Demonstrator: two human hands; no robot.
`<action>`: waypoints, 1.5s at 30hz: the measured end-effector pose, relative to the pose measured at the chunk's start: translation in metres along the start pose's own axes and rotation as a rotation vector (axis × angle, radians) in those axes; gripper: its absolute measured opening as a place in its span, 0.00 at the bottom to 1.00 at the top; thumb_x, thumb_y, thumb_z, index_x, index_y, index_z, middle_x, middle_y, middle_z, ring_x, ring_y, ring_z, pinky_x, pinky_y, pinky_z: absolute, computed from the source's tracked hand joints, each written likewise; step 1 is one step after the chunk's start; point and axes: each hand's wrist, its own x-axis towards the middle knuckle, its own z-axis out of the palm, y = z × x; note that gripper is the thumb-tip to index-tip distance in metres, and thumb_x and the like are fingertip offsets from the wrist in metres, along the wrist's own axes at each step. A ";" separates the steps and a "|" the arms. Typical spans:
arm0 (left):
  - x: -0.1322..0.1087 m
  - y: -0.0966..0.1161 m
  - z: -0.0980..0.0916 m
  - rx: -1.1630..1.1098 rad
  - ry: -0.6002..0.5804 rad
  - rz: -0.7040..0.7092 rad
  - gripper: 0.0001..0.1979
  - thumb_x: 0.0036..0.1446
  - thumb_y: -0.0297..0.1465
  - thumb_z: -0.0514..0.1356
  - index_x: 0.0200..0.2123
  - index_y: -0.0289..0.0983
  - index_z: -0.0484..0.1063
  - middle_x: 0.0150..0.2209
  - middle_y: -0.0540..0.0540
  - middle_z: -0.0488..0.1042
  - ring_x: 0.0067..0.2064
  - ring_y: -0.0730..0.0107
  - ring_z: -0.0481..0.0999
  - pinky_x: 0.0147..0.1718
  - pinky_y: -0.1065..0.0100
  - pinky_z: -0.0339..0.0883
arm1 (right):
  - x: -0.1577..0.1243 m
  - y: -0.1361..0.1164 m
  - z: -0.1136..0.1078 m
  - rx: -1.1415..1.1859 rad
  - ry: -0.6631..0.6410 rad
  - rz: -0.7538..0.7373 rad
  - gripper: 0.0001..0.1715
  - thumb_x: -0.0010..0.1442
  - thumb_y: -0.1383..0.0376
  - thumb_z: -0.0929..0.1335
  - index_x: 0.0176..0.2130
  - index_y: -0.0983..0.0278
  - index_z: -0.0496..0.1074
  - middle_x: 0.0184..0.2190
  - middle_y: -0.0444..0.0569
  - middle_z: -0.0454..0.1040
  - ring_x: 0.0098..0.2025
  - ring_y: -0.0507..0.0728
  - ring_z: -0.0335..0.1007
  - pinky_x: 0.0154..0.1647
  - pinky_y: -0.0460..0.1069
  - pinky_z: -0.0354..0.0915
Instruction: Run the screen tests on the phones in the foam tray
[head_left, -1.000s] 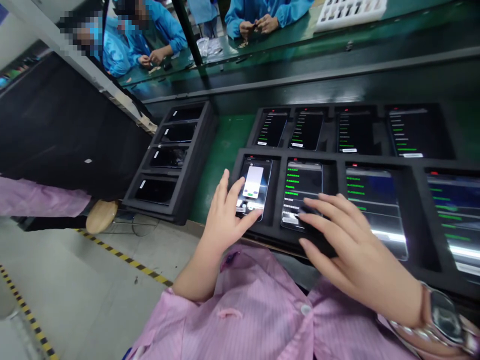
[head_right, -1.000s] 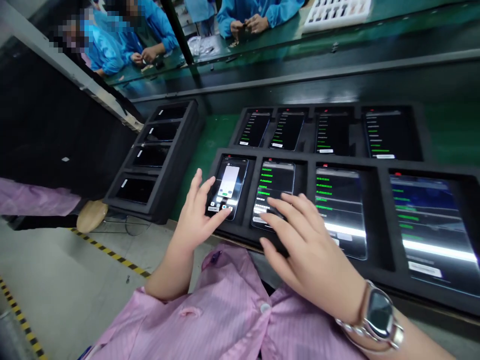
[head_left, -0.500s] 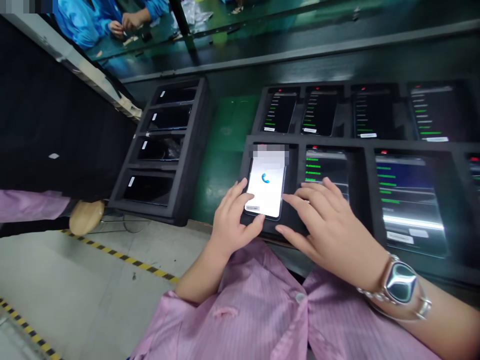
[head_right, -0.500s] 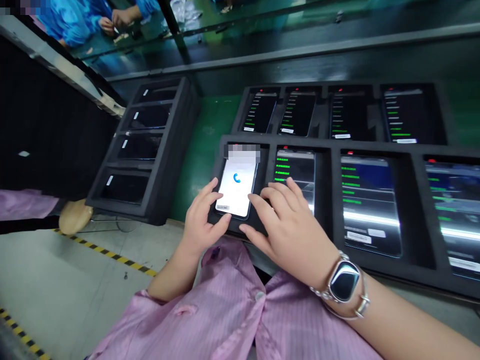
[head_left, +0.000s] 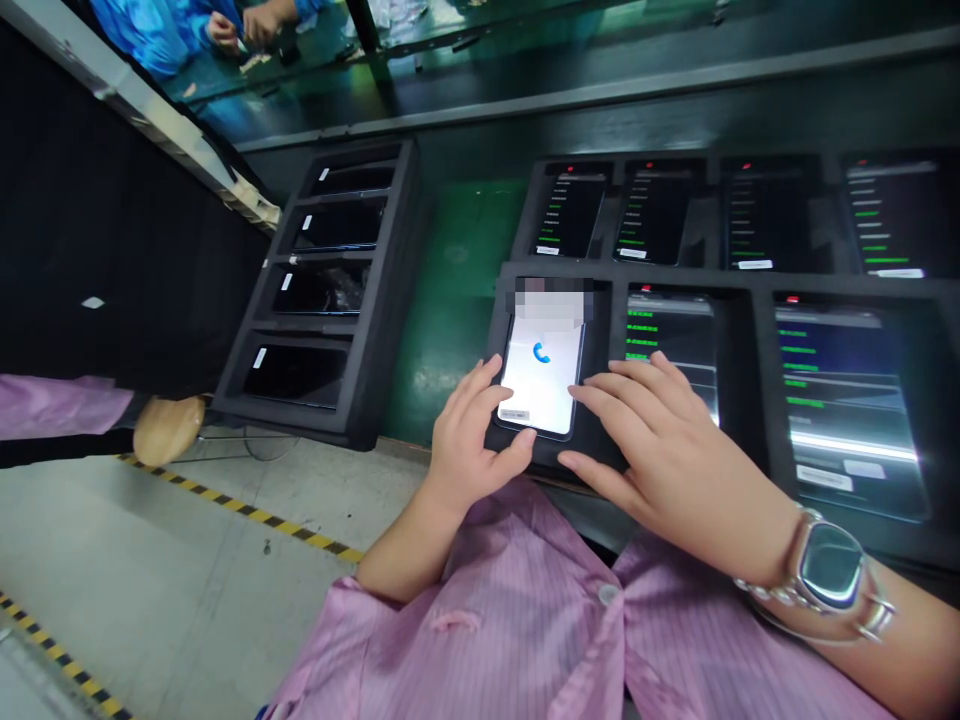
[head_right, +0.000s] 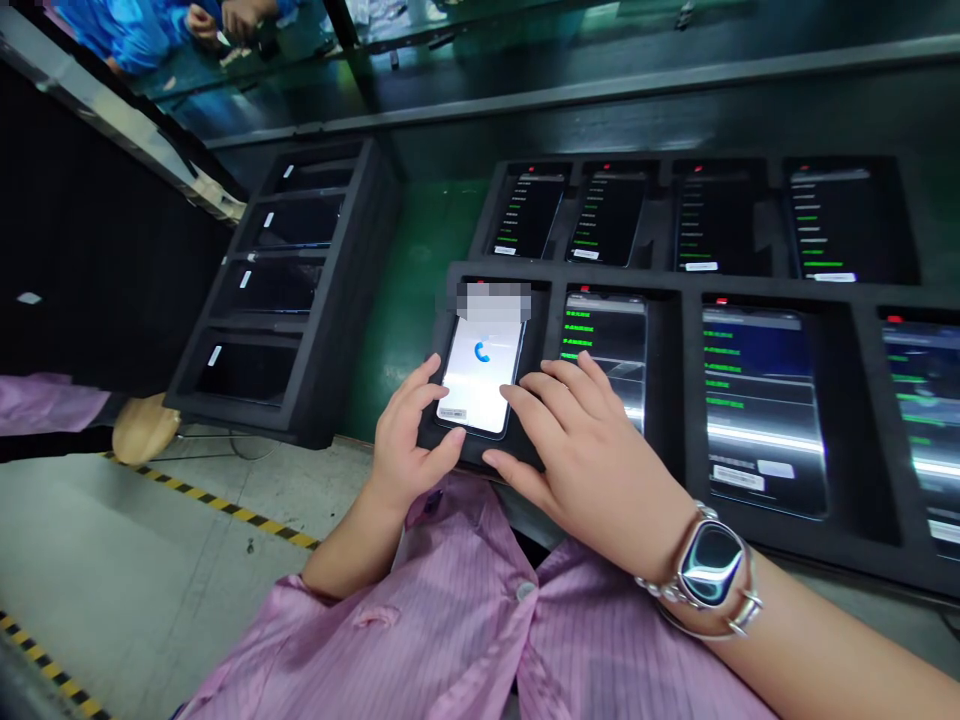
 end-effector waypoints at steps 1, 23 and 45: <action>0.000 0.000 0.000 -0.003 0.002 -0.002 0.17 0.67 0.38 0.63 0.54 0.38 0.68 0.65 0.29 0.73 0.66 0.45 0.74 0.61 0.46 0.74 | 0.000 0.000 0.000 -0.003 0.000 -0.002 0.32 0.78 0.49 0.60 0.62 0.74 0.68 0.55 0.62 0.73 0.60 0.74 0.66 0.68 0.74 0.59; -0.004 -0.002 0.001 -0.012 0.009 -0.008 0.16 0.67 0.38 0.62 0.55 0.38 0.70 0.64 0.31 0.74 0.66 0.47 0.75 0.61 0.47 0.73 | 0.000 -0.001 -0.003 0.035 -0.066 0.026 0.25 0.76 0.51 0.65 0.59 0.66 0.75 0.54 0.59 0.74 0.62 0.76 0.63 0.68 0.79 0.56; -0.009 -0.003 0.008 0.068 0.094 0.015 0.17 0.65 0.35 0.62 0.56 0.38 0.71 0.60 0.34 0.78 0.60 0.49 0.80 0.57 0.48 0.77 | -0.005 -0.003 -0.009 0.116 -0.093 0.076 0.35 0.72 0.48 0.68 0.65 0.70 0.69 0.57 0.59 0.74 0.66 0.75 0.60 0.71 0.77 0.57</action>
